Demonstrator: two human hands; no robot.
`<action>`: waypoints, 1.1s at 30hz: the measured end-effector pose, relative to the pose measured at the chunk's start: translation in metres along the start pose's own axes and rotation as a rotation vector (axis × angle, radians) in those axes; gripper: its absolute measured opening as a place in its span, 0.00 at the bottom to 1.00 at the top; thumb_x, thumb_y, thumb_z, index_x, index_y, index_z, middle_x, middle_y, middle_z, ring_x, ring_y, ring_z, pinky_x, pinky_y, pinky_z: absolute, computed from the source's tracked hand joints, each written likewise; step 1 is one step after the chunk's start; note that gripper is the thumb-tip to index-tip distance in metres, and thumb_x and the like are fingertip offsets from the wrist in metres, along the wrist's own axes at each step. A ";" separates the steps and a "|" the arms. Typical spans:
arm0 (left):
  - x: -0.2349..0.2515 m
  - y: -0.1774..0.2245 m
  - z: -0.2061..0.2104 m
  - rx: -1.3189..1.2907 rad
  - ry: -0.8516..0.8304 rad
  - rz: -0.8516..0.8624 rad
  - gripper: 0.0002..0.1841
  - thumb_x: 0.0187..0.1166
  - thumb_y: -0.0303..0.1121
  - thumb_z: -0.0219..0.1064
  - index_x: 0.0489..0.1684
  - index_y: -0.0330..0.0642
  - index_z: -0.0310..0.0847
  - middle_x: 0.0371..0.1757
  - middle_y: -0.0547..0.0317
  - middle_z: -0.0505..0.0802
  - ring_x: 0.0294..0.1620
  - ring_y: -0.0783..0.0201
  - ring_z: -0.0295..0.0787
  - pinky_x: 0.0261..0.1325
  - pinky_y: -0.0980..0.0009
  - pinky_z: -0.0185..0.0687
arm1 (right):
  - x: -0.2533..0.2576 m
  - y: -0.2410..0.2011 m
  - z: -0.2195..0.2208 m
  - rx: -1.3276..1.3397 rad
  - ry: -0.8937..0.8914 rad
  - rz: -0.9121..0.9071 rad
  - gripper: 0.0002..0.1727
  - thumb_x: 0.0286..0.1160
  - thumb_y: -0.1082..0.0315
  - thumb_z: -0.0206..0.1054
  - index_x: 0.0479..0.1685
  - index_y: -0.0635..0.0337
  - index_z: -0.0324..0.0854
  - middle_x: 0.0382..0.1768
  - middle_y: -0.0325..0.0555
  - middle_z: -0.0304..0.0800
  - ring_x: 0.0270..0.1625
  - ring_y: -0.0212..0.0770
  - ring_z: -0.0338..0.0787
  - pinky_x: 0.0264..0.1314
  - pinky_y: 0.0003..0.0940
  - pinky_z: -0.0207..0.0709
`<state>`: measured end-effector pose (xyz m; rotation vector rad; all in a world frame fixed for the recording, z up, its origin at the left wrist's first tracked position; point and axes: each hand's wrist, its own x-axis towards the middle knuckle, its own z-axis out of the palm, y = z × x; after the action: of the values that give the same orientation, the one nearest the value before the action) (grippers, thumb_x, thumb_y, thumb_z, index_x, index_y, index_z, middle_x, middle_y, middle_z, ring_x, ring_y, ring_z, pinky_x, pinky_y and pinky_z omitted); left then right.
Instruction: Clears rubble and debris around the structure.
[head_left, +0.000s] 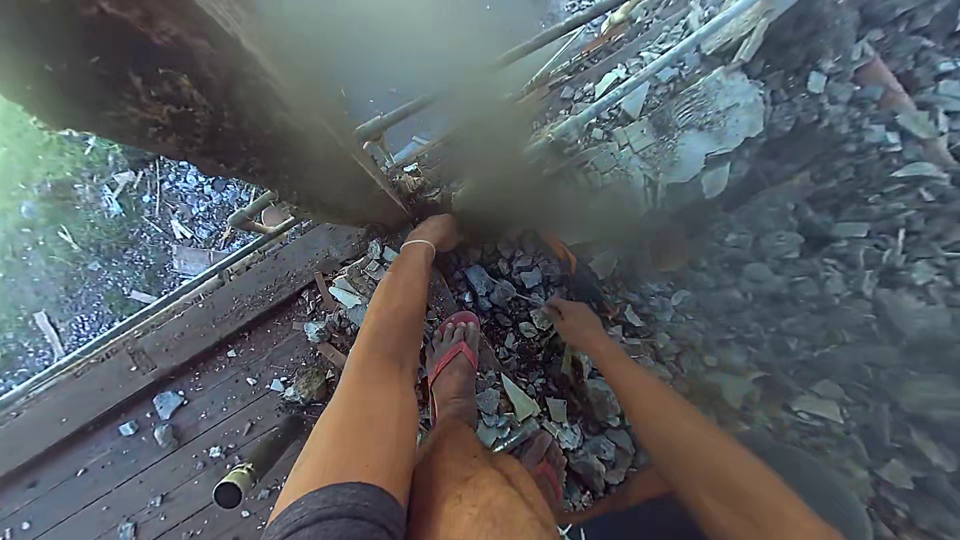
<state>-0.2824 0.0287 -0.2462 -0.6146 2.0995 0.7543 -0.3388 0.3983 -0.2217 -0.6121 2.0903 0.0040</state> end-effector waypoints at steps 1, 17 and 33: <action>0.006 -0.006 -0.001 -0.010 0.001 0.020 0.22 0.83 0.51 0.64 0.38 0.38 0.89 0.44 0.39 0.93 0.51 0.38 0.92 0.53 0.31 0.83 | -0.004 -0.005 0.005 0.011 0.001 0.006 0.23 0.92 0.47 0.50 0.67 0.46 0.85 0.56 0.54 0.94 0.62 0.59 0.92 0.63 0.69 0.81; 0.013 -0.004 0.012 -0.071 0.010 -0.051 0.17 0.71 0.48 0.74 0.34 0.41 0.90 0.43 0.42 0.94 0.50 0.40 0.92 0.52 0.31 0.84 | -0.037 -0.041 0.008 0.328 -0.001 0.037 0.28 0.89 0.43 0.53 0.39 0.55 0.89 0.33 0.47 0.88 0.40 0.47 0.89 0.49 0.56 0.82; 0.007 0.023 -0.010 0.140 -0.100 -0.052 0.18 0.70 0.45 0.77 0.40 0.37 0.88 0.51 0.38 0.93 0.57 0.37 0.90 0.54 0.28 0.82 | -0.076 -0.103 0.072 0.545 -0.001 0.092 0.28 0.92 0.45 0.48 0.30 0.55 0.82 0.23 0.41 0.79 0.30 0.42 0.82 0.38 0.47 0.77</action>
<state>-0.3062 0.0366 -0.2400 -0.5420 2.0167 0.5916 -0.2042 0.3568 -0.1789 -0.1830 1.9957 -0.4956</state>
